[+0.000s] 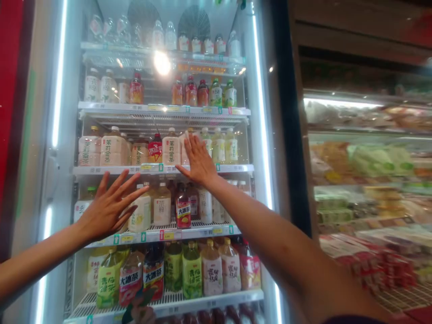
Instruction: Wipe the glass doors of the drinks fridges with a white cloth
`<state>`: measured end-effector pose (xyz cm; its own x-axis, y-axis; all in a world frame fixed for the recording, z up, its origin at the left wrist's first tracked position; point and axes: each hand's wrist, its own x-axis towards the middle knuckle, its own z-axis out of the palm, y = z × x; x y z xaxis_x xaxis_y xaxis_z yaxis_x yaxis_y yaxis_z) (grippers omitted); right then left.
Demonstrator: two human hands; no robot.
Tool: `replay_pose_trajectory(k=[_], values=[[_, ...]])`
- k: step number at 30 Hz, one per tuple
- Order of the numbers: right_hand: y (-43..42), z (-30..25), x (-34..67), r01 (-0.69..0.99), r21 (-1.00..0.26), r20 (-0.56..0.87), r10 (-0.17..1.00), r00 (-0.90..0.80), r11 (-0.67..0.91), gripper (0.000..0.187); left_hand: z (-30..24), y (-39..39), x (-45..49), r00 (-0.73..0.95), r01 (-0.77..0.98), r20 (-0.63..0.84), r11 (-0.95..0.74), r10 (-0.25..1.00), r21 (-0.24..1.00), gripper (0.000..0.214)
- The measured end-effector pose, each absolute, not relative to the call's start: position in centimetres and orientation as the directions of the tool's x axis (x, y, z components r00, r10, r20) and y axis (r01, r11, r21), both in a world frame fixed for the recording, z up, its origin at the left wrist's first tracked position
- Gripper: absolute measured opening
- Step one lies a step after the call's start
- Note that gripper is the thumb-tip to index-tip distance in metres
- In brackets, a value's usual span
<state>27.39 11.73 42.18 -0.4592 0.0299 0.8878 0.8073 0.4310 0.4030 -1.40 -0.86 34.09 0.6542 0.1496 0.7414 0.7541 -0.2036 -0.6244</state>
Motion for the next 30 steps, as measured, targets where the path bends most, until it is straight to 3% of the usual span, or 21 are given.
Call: replay_pose_trajectory(k=[2, 4, 6, 8, 11, 13, 15, 18, 20, 22, 25, 27, 30], values=[[11.2, 40.1, 27.3, 0.754, 0.479, 0.841, 0.011, -0.541, 0.450, 0.108, 34.6, 0.0, -0.9, 0.648, 0.759, 0.747, -0.206, 0.151, -0.617, 0.077], [10.6, 37.6, 27.4, 0.549, 0.684, 0.642, -0.039, -0.766, 0.480, 0.110, 35.2, 1.0, -0.3, 0.643, 0.763, 0.751, -0.206, 0.148, -0.613, 0.075], [10.6, 36.4, 29.1, 0.386, 0.782, 0.472, -0.060, -0.880, 0.489, 0.108, 35.9, 1.8, 0.3, 0.659, 0.749, 0.738, -0.204, 0.143, -0.630, 0.074], [11.6, 37.2, 32.1, 0.498, 0.730, 0.578, -0.035, -0.815, 0.468, 0.102, 36.8, 2.7, 0.8, 0.683, 0.728, 0.719, -0.201, 0.130, -0.655, 0.074], [13.5, 39.4, 36.0, 0.808, 0.421, 0.892, -0.027, -0.451, 0.412, 0.095, 38.4, 4.2, 1.6, 0.665, 0.744, 0.737, -0.188, 0.120, -0.641, 0.069], [14.0, 39.5, 36.1, 0.876, 0.274, 0.960, -0.054, -0.276, 0.398, 0.093, 38.9, 5.4, 2.1, 0.615, 0.785, 0.781, -0.172, 0.108, -0.594, 0.065], [13.6, 38.4, 34.0, 0.859, 0.318, 0.944, -0.054, -0.324, 0.400, 0.097, 38.9, 6.5, 2.3, 0.567, 0.820, 0.819, -0.156, 0.090, -0.551, 0.063], [12.4, 37.3, 30.5, 0.695, 0.585, 0.772, -0.025, -0.635, 0.419, 0.105, 38.3, 7.3, 2.5, 0.534, 0.842, 0.842, -0.142, 0.077, -0.521, 0.063], [12.1, 38.5, 29.8, 0.633, 0.648, 0.705, -0.018, -0.709, 0.423, 0.106, 37.9, 7.3, 2.3, 0.532, 0.844, 0.842, -0.145, 0.089, -0.517, 0.063], [12.6, 40.7, 30.0, 0.736, 0.536, 0.811, -0.009, -0.586, 0.414, 0.102, 37.7, 7.0, 1.8, 0.546, 0.835, 0.831, -0.160, 0.111, -0.527, 0.064], [13.3, 40.8, 29.5, 0.871, 0.256, 0.959, 0.002, -0.283, 0.419, 0.097, 36.8, 6.5, 0.7, 0.575, 0.815, 0.805, -0.189, 0.145, -0.548, 0.065], [12.8, 37.0, 27.7, 0.855, 0.253, 0.954, 0.028, -0.297, 0.452, 0.100, 35.5, 6.2, -0.2, 0.575, 0.814, 0.802, -0.199, 0.158, -0.545, 0.066], [10.3, 29.8, 23.6, 0.754, 0.393, 0.863, 0.073, -0.500, 0.526, 0.107, 32.7, 5.7, -1.4, 0.528, 0.846, 0.831, -0.197, 0.177, -0.495, 0.069]])
